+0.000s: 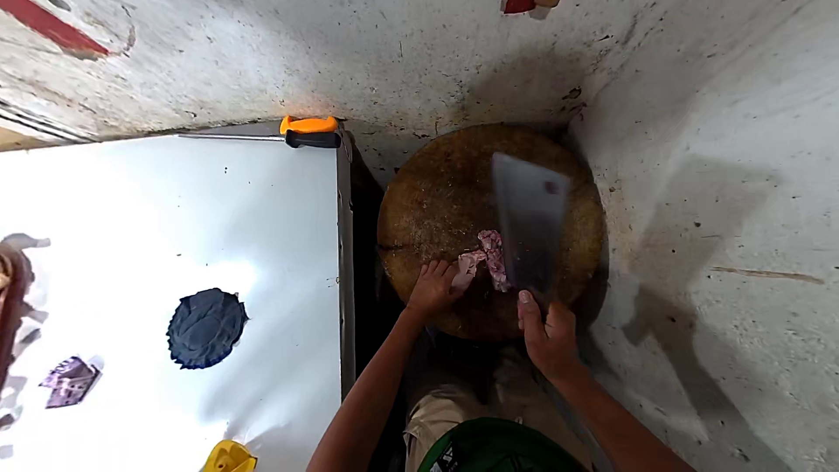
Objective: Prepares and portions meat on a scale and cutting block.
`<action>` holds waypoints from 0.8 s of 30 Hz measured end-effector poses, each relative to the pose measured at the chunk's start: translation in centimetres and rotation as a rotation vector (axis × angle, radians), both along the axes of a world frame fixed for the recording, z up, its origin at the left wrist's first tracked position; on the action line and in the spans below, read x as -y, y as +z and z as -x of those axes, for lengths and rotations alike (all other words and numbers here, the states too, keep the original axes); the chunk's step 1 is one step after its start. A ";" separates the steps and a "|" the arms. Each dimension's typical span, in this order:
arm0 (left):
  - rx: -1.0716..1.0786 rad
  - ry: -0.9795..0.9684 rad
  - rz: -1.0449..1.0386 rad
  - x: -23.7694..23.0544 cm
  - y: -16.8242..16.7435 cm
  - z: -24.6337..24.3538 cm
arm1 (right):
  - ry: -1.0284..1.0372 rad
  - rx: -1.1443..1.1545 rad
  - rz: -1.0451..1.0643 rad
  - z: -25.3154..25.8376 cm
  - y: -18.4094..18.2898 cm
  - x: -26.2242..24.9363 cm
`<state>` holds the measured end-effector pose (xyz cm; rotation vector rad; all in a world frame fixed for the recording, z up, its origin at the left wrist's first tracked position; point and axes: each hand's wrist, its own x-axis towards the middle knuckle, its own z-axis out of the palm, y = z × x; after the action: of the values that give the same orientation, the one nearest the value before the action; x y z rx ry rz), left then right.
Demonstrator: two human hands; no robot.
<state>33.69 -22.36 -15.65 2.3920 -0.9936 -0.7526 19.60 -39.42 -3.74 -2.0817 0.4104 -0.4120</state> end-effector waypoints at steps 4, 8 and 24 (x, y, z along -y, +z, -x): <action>0.016 0.092 0.087 -0.7 -0.6 0.6 | 0.054 -0.157 0.152 1.0 -3.5 -0.6; 0.018 0.177 0.091 -2.7 -0.7 1.2 | 0.170 -0.940 0.120 1.5 -6.2 1.4; 0.120 0.216 0.208 -3.2 -1.8 3.2 | 0.054 -0.557 0.084 3.5 -3.5 0.7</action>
<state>30.49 -19.15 -17.50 2.3345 -0.7979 -0.4109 16.12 -40.11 -7.19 -2.2683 0.6665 0.1984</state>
